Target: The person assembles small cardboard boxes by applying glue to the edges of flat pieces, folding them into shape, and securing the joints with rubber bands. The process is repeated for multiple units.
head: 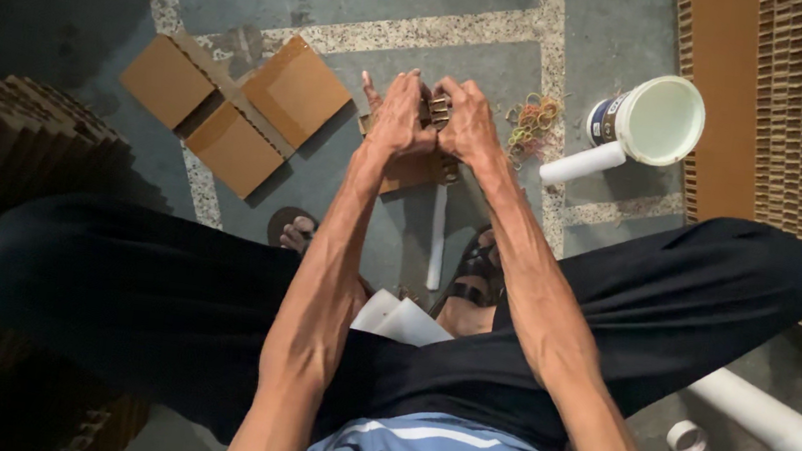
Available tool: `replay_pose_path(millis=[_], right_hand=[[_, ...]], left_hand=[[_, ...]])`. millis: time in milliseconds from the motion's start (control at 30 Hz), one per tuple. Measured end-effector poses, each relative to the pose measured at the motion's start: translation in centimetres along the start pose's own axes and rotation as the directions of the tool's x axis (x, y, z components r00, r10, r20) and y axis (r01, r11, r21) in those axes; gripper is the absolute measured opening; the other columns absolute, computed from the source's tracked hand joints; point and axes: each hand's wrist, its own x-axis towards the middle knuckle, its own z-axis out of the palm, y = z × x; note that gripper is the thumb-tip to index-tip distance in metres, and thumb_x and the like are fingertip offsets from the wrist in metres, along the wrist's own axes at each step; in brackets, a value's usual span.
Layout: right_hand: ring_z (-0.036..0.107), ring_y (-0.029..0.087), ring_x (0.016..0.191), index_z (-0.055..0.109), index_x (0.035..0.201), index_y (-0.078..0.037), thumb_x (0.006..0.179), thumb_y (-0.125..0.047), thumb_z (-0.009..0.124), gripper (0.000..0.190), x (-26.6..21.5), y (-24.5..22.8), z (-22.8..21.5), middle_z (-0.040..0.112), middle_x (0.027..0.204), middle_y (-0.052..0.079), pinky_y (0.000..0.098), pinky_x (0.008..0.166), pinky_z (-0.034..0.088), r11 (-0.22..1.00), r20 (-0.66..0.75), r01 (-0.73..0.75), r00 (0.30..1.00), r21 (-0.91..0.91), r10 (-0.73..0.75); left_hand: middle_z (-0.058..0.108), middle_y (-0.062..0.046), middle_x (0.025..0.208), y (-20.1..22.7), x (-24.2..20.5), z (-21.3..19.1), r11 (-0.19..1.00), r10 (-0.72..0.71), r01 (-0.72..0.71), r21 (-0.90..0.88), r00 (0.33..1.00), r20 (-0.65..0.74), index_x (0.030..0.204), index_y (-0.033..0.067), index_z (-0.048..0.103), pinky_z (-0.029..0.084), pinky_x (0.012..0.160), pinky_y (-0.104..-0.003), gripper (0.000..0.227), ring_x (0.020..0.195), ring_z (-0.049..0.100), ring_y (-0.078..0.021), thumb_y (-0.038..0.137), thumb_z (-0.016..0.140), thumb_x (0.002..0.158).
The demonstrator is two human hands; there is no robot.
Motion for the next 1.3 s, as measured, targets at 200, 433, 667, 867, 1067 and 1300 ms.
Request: replay_pose_path(millis=[200,433,667,867,1067,1300], right_hand=[[0.065,0.038,0.101,0.066,0.118,-0.011,0.081,-0.008,0.079,0.039,-0.1,-0.3,-0.1,0.065,0.104,0.017,0.0452,0.090,0.057,0.997,0.010,-0.019,1.000,-0.076,0.020],[0.064,0.039,0.095,0.064,0.109,-0.006,0.047,-0.038,0.105,0.081,0.0,-2.5,-1.8,0.063,0.099,0.019,0.0485,0.084,0.056,0.997,0.055,-0.020,0.998,-0.076,0.024],[0.065,0.036,0.096,0.065,0.110,-0.009,0.046,-0.048,0.104,0.085,-0.2,-3.2,-2.3,0.062,0.100,0.016,0.0479,0.084,0.056,0.996,0.090,-0.056,0.994,-0.067,0.062],[0.064,0.035,0.094,0.065,0.110,-0.010,0.044,-0.052,0.104,0.087,0.4,-2.8,-2.7,0.061,0.098,0.016,0.0482,0.082,0.056,0.994,0.112,-0.060,0.991,-0.095,0.071],[0.065,0.034,0.096,0.063,0.112,-0.010,0.050,-0.051,0.104,0.085,0.1,-2.9,-2.2,0.063,0.100,0.016,0.0458,0.084,0.058,0.996,0.086,-0.040,0.995,-0.080,0.047],[0.073,0.028,0.088,0.040,0.149,-0.012,0.056,-0.039,0.096,0.112,-3.1,-4.1,-0.8,0.069,0.102,0.013,0.0454,0.076,0.063,0.901,-0.161,-0.360,0.901,0.244,0.404]], left_hand=[[0.067,-0.013,0.110,4.4,0.0,-3.4,0.956,-0.188,0.185,0.228,0.982,-0.008,0.109,0.0079,0.059,0.017,0.114,-0.079,0.043,0.115,0.061,-0.0338,0.023,0.078,0.072],[0.073,-0.010,0.082,-0.7,-2.3,-9.8,0.756,-0.654,0.654,-0.032,0.753,-0.069,0.095,0.0096,0.072,0.063,0.065,-0.038,0.030,0.072,0.075,-0.0267,0.003,0.061,0.068],[0.073,-0.014,0.068,-5.5,-5.1,-6.1,0.660,-0.750,0.715,-0.229,0.641,-0.160,0.073,0.0105,0.077,0.057,0.065,-0.038,0.015,0.066,0.074,-0.0282,0.017,0.076,0.059],[0.072,-0.017,0.071,-6.2,-7.0,-4.2,0.650,-0.753,0.734,-0.197,0.587,-0.298,0.077,0.0064,0.074,0.059,0.068,-0.041,0.011,0.069,0.075,-0.0293,0.013,0.075,0.069],[0.069,-0.014,0.070,1.0,-7.1,-5.6,0.449,-0.893,0.600,-0.662,0.332,-0.305,0.084,0.0028,0.063,0.055,0.059,-0.043,0.019,0.062,0.070,-0.0283,0.018,0.074,0.085],[0.069,-0.016,0.075,11.5,-7.4,-4.9,0.791,-0.606,0.449,-0.417,0.671,-0.426,0.083,0.0032,0.070,0.054,0.065,-0.044,0.023,0.068,0.068,-0.0337,0.024,0.075,0.090]])
